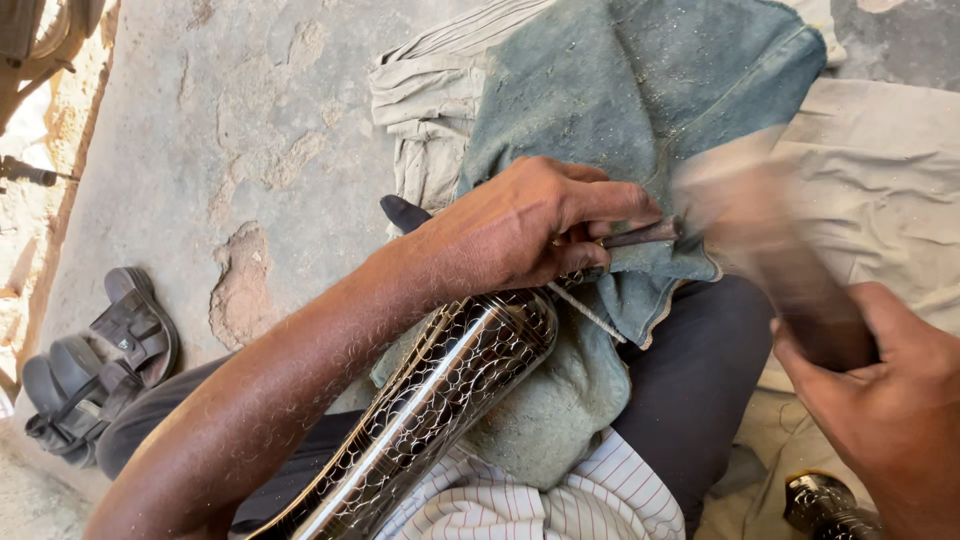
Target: The person sits on the ground and uses a wooden mallet and a metal punch to repeatedly strike the rim of a cylindrical metal object with a decorative pattern. The object is wrapped in a cloth and secured with a rope while the person hammers the edge.
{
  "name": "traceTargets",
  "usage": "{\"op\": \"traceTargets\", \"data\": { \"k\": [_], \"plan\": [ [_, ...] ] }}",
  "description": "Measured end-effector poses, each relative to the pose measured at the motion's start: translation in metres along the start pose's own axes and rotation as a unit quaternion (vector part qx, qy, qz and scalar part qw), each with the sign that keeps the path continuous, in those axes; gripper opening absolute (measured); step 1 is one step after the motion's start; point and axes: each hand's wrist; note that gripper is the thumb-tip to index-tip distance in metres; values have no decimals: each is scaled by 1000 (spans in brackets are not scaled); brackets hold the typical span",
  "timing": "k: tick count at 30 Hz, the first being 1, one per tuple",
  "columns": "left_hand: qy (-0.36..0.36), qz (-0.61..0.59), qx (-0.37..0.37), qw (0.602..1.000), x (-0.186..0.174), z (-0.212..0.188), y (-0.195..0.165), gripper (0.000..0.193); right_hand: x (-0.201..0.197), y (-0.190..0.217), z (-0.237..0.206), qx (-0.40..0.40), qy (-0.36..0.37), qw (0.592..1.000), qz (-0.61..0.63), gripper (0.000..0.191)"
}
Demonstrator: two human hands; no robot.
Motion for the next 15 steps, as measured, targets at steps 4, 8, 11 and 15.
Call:
{"op": "traceTargets", "data": {
  "k": [4,8,11,15],
  "plan": [
    [-37,-2,58,998,-1,1,1,33,-1,14,3,-27,-26,995,98,17],
    [5,-19,-7,1000,-1,-1,-2,40,-4,17,3,19,3,1000,4,16],
    [8,-12,-6,1000,-2,0,-1,41,-5,8,3,31,-13,997,68,18],
    [-95,4,113,989,-5,2,-2,37,-5,-3,4,-23,-14,999,18,22]
  ]
}}
Point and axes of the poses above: each hand's wrist, its own z-axis towards the middle knuckle, its own x-axis out of the palm, y = z × x, and after that the axes turned 12 degrees about z, right-handed
